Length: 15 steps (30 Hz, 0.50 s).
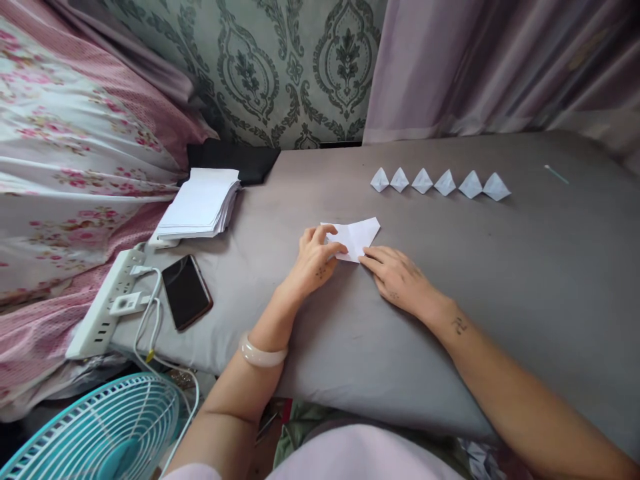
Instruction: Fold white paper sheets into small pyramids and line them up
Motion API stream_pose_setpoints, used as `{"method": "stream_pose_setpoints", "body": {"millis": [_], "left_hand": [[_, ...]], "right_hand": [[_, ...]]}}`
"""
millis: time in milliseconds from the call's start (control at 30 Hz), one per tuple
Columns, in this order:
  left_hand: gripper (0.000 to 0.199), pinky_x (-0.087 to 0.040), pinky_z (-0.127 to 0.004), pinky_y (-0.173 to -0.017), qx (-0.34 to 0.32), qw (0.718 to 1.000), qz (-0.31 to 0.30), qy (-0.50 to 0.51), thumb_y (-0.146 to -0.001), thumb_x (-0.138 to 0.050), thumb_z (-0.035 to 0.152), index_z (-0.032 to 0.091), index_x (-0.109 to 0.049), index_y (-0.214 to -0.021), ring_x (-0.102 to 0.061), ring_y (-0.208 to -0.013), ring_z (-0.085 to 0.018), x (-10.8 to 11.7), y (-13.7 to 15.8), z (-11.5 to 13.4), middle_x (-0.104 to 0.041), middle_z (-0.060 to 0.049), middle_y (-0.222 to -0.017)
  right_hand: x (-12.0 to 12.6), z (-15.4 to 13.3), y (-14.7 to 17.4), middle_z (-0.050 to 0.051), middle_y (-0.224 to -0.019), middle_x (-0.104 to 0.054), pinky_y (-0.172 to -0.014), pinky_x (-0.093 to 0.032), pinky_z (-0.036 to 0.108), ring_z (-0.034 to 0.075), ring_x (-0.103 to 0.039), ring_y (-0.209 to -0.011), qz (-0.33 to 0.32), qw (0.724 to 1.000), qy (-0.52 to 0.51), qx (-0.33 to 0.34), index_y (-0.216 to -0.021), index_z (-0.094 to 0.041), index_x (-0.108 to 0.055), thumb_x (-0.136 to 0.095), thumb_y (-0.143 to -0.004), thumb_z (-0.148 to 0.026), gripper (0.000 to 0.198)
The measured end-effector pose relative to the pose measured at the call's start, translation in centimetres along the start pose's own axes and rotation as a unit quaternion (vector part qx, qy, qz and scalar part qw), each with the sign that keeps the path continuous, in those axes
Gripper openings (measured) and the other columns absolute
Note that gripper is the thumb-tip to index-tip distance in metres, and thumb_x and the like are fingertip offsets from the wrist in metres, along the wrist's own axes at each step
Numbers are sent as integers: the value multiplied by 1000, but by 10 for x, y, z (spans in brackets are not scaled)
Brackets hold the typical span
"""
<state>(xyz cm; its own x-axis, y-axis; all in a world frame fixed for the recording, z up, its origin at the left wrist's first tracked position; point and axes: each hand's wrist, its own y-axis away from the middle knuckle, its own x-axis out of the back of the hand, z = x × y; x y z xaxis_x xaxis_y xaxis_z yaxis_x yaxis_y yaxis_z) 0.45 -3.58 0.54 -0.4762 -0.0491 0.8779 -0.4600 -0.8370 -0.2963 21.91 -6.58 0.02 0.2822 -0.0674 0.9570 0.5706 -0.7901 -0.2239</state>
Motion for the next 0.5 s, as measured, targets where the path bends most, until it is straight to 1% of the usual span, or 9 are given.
{"method": "stream_pose_setpoints", "body": {"millis": [100, 167, 267, 367, 500], "left_hand": [[19, -33, -46, -97, -19, 998, -59, -2, -90, -55, 32, 27, -70, -102, -38, -118, -28, 2, -4, -5, -56, -7, -126], [21, -32, -45, -96, -31, 995, -97, -1, -90, -55, 38, 28, -69, -103, -39, -119, -28, 3, -7, -8, -59, -6, -125], [21, -31, -42, -95, -56, 989, -138, 8, -91, -54, 37, 29, -70, -101, -43, -116, -26, 5, -14, -12, -62, -5, -120], [22, -31, -40, -95, -75, 983, -167, 24, -92, -52, 36, 26, -70, -98, -49, -110, -23, 9, -25, -14, -64, -5, -113], [23, -37, -38, -91, -82, 975, -198, 54, -92, -50, 32, 22, -70, -96, -56, -99, -21, 8, -40, -17, -65, -7, -109]], "right_hand": [[2, 2, 3, 14, -130, -59, -95, -48, 41, 27, -54, -120, -3, 1000, -9, 13, -119, -14, -64, -42, -86, -4, 40], [3, 4, 5, 14, -129, -60, -96, -48, 40, 27, -55, -121, -4, 1000, -18, 20, -118, -15, -65, -42, -87, -4, 40], [5, 6, 5, 15, -128, -60, -96, -48, 40, 27, -55, -120, -8, 999, -28, 27, -117, -16, -66, -42, -87, -5, 40], [6, 7, 5, 15, -128, -60, -96, -48, 40, 27, -56, -119, -11, 999, -35, 29, -116, -16, -68, -42, -87, -6, 40], [3, 9, 5, 16, -127, -61, -97, -48, 40, 28, -57, -119, 1, 999, -47, 27, -112, -15, -70, -43, -86, -6, 38]]}}
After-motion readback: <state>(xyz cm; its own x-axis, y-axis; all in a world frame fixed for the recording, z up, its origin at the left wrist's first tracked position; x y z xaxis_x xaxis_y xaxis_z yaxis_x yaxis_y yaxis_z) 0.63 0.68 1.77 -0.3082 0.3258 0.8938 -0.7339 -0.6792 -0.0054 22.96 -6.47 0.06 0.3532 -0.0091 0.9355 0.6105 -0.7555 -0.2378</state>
